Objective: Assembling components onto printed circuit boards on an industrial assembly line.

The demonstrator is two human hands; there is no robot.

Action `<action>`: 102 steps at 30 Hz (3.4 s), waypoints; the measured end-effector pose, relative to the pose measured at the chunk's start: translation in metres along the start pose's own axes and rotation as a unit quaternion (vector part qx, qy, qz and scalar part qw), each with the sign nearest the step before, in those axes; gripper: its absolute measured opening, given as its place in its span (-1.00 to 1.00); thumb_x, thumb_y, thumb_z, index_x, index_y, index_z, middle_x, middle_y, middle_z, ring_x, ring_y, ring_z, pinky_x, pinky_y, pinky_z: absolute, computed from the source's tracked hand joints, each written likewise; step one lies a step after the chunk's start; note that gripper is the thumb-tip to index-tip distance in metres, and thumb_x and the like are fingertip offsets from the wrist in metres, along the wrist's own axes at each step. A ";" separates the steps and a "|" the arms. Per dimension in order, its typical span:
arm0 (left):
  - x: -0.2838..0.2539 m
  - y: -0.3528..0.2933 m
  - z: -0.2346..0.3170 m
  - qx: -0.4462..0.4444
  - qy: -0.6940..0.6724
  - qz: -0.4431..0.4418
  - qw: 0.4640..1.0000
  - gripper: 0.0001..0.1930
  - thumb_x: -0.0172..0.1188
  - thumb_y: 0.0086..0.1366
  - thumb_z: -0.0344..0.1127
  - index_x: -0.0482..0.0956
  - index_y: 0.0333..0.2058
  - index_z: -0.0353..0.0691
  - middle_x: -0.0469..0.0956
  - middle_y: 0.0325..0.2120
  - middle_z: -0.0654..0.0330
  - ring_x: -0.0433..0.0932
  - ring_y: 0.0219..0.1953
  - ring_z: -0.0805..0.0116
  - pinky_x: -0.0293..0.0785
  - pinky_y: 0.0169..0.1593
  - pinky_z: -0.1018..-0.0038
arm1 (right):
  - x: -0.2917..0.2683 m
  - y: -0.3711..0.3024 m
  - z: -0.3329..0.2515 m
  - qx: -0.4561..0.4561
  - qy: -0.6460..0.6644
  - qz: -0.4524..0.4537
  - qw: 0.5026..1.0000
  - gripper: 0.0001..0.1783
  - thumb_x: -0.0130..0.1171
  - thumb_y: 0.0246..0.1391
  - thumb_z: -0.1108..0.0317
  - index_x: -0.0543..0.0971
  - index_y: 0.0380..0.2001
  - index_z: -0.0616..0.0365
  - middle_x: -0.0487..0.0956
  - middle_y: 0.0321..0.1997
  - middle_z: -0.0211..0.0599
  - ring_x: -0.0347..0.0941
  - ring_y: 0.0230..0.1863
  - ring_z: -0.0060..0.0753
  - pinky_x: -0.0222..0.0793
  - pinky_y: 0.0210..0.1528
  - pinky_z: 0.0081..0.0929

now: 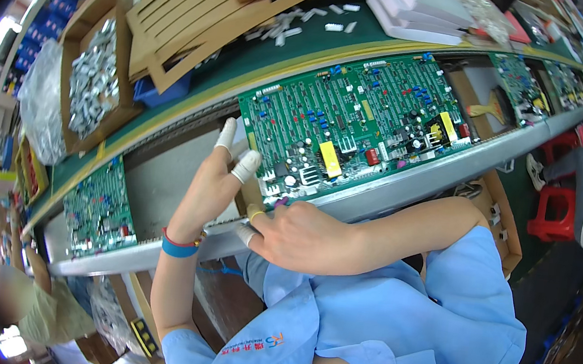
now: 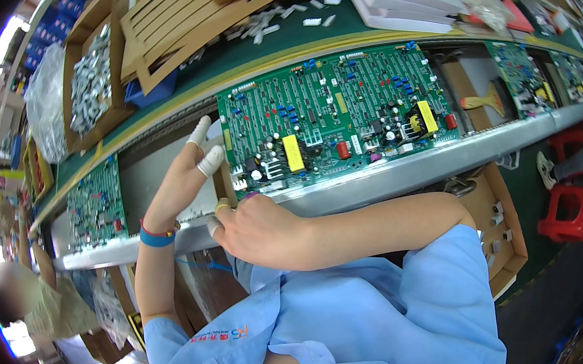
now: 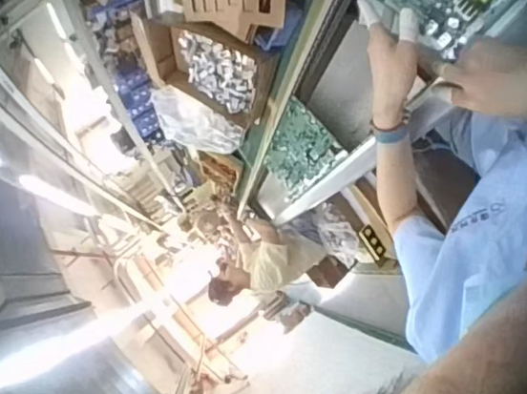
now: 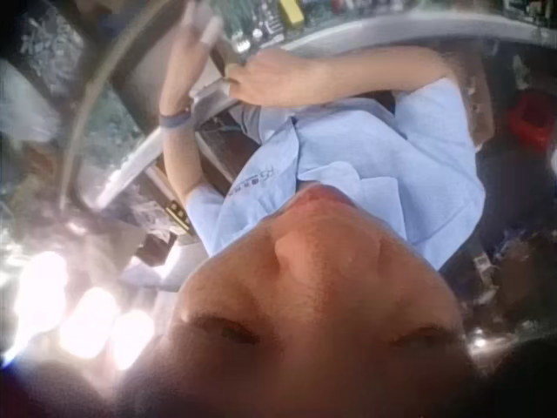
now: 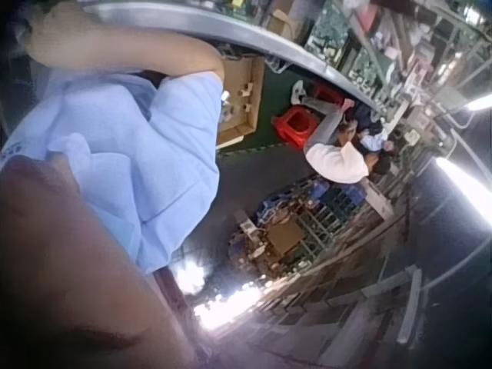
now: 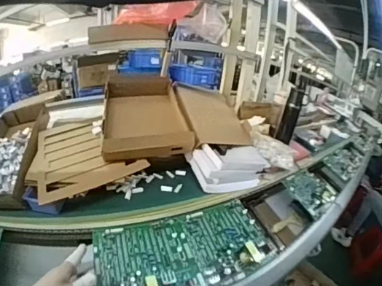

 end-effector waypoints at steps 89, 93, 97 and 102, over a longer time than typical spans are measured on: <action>-0.070 -0.025 -0.047 0.117 0.425 0.155 0.884 -0.50 0.05 0.32 -0.26 0.28 0.16 -0.41 0.60 -0.23 -0.03 0.51 -0.03 0.09 -0.10 0.30 0.08 | 0.023 0.038 0.290 0.192 -0.018 0.167 0.967 -0.85 0.11 0.10 0.35 0.57 -0.26 0.11 0.58 -0.18 -0.30 0.50 -0.11 -0.18 0.40 -0.08 -0.40; -0.046 -0.016 -0.035 0.162 0.509 0.158 0.830 -0.45 0.09 0.29 -0.25 0.25 0.16 -0.47 0.60 -0.27 -0.07 0.51 -0.02 0.05 -0.09 0.30 0.03 | 0.019 0.029 0.300 0.197 -0.025 0.147 0.969 -0.83 0.10 0.11 0.37 0.57 -0.22 0.11 0.58 -0.17 -0.27 0.49 -0.10 -0.18 0.39 -0.07 -0.37; -0.049 -0.013 -0.034 0.153 0.542 0.167 0.809 -0.45 0.12 0.27 -0.24 0.29 0.13 -0.51 0.60 -0.31 -0.08 0.52 -0.03 0.05 -0.08 0.30 0.03 | 0.017 0.016 0.304 0.216 -0.080 0.167 0.959 -0.80 0.11 0.10 0.40 0.57 -0.18 0.10 0.57 -0.16 -0.28 0.50 -0.12 -0.20 0.39 -0.07 -0.37; -0.050 0.008 -0.007 0.116 0.557 0.115 0.814 -0.64 0.12 0.26 -0.24 0.50 -0.03 -0.32 0.59 -0.28 -0.04 0.55 -0.15 0.09 0.11 0.21 0.11 | 0.019 0.017 0.316 0.312 0.024 0.142 0.939 -0.78 0.17 0.06 0.32 0.61 -0.20 0.03 0.55 -0.20 -0.24 0.51 -0.15 -0.13 0.41 -0.07 -0.28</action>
Point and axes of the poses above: each hand's wrist, its own y-axis towards the middle knuckle, its own x-axis out of the palm, z = x × y, the point moved 4 cm from there along y, towards the middle knuckle
